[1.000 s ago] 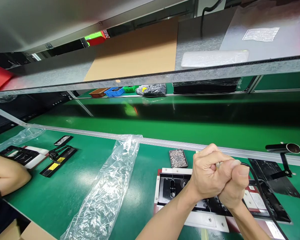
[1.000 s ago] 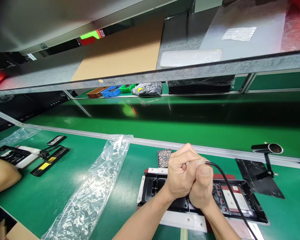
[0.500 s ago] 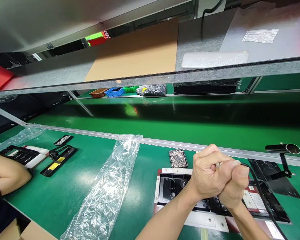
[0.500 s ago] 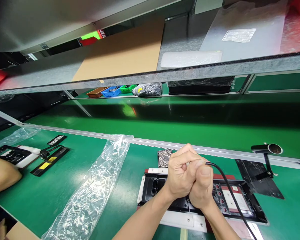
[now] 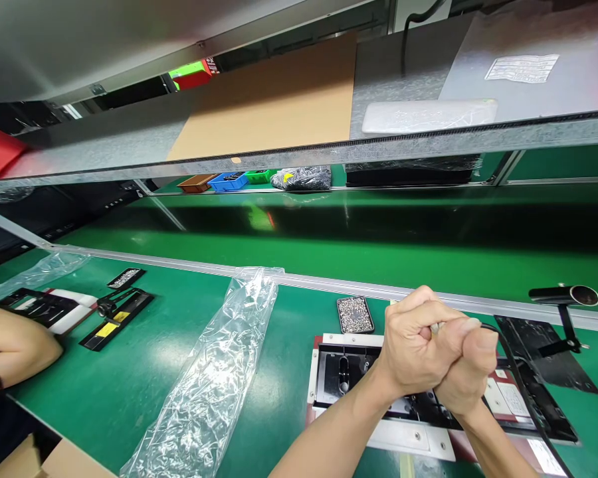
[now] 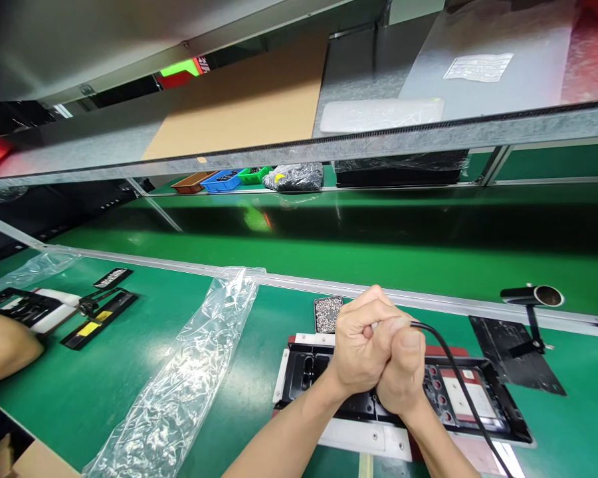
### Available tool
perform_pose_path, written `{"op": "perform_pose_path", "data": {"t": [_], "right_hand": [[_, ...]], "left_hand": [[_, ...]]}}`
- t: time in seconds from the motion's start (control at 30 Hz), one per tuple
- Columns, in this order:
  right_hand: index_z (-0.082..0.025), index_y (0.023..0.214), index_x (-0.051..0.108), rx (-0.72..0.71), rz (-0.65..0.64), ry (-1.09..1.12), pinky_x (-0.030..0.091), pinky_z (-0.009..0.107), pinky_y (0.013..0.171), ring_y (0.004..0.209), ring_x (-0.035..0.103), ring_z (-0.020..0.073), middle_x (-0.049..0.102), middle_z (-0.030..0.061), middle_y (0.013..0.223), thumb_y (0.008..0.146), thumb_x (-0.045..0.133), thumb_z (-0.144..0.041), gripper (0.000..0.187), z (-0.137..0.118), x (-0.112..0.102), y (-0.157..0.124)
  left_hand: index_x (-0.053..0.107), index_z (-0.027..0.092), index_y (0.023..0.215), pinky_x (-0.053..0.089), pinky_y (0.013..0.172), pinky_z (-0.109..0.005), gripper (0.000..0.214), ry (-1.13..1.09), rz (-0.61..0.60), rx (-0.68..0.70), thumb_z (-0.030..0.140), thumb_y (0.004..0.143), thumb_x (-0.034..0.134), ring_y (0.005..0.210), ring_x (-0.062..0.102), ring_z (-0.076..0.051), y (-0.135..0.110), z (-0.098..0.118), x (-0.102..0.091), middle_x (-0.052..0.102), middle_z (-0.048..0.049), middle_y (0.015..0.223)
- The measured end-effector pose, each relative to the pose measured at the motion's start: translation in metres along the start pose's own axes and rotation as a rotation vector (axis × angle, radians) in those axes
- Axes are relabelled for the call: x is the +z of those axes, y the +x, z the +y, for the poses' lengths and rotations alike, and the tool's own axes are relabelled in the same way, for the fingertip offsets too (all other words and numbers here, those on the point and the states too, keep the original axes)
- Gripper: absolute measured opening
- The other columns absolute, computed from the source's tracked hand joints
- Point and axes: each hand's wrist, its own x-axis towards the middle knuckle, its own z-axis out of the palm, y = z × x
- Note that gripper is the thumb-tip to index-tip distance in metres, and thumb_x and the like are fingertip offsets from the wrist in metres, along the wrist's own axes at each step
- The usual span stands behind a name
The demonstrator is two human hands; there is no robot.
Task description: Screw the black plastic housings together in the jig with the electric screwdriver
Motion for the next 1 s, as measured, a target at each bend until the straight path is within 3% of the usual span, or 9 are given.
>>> {"op": "perform_pose_path", "data": {"t": [0.37,0.6,1.0], "right_hand": [[-0.022,0.062,0.057,-0.071,0.013,-0.013,0.05,0.033,0.049,0.054,0.053,0.0194,0.053,0.0031,0.058,0.104,0.035,-0.075,0.071,-0.0074,0.0027,0.0034],[-0.021,0.062,0.062,-0.078,0.009,-0.019,0.051,0.033,0.048,0.055,0.056,0.02,0.057,0.004,0.059,0.105,0.034,-0.074,0.074,-0.0075,0.0019,0.0035],[-0.022,0.063,0.054,-0.061,0.02,-0.016,0.05,0.034,0.048,0.053,0.054,0.0196,0.054,0.0027,0.059,0.105,0.033,-0.075,0.07,-0.009,0.0028,0.0041]], "left_hand": [[0.079,0.02,0.075,0.052,0.058,-0.029,0.047,-0.023,0.001,0.01,0.054,0.104,0.064,0.064,0.058,-0.014,-0.0007,0.0007,0.0009,0.073,-0.0039,0.07],[0.078,0.019,0.076,0.052,0.059,-0.029,0.045,-0.032,0.005,0.025,0.052,0.104,0.066,0.066,0.06,-0.015,-0.0009,0.0003,0.0007,0.074,-0.0044,0.071],[0.079,0.02,0.075,0.053,0.058,-0.029,0.051,0.016,-0.004,-0.005,0.058,0.104,0.062,0.064,0.06,-0.015,-0.0019,-0.0004,0.0004,0.074,-0.005,0.071]]}}
